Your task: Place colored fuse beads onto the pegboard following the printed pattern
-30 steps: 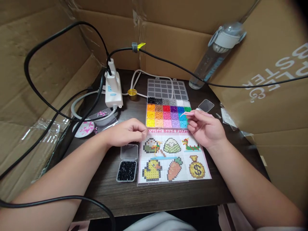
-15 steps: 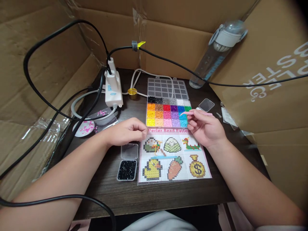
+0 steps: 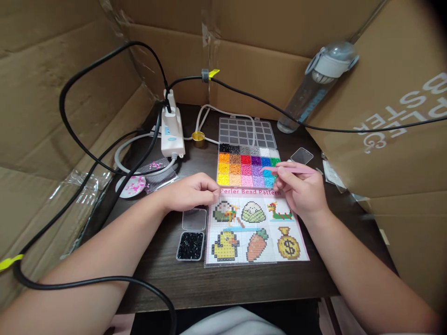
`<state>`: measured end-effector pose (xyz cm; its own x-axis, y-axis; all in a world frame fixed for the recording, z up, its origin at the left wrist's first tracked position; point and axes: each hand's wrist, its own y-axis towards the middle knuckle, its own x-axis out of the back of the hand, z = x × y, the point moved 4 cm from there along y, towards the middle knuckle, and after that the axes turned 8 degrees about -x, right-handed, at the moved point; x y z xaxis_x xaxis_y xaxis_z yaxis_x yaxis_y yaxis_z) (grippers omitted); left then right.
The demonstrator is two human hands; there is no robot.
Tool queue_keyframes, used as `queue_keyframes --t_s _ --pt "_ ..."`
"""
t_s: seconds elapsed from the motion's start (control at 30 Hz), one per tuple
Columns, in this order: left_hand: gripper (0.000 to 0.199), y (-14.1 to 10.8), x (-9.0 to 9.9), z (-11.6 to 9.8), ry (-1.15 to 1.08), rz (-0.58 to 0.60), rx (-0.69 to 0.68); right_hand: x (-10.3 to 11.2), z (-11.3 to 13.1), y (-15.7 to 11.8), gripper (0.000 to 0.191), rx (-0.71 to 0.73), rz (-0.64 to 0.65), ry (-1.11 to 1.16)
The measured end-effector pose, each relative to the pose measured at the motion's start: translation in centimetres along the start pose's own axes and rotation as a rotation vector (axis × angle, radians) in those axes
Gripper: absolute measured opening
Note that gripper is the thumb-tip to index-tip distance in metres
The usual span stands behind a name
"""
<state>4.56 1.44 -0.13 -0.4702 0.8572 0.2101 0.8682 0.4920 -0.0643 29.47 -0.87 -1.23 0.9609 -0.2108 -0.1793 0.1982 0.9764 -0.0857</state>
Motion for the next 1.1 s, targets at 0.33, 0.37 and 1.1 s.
queue_keyframes --t_s 0.33,0.37,1.1 --pt "0.026 -0.04 -0.05 0.03 -0.003 -0.005 0.000 -0.32 0.19 -0.79 0.017 0.093 -0.085 -0.150" --pt "0.026 -0.03 -0.06 0.05 -0.005 -0.005 0.001 -0.25 0.16 -0.73 0.017 0.089 -0.089 -0.140" --pt "0.028 0.03 0.08 0.24 -0.028 -0.001 0.001 -0.14 0.29 -0.17 0.016 0.086 -0.133 -0.097"
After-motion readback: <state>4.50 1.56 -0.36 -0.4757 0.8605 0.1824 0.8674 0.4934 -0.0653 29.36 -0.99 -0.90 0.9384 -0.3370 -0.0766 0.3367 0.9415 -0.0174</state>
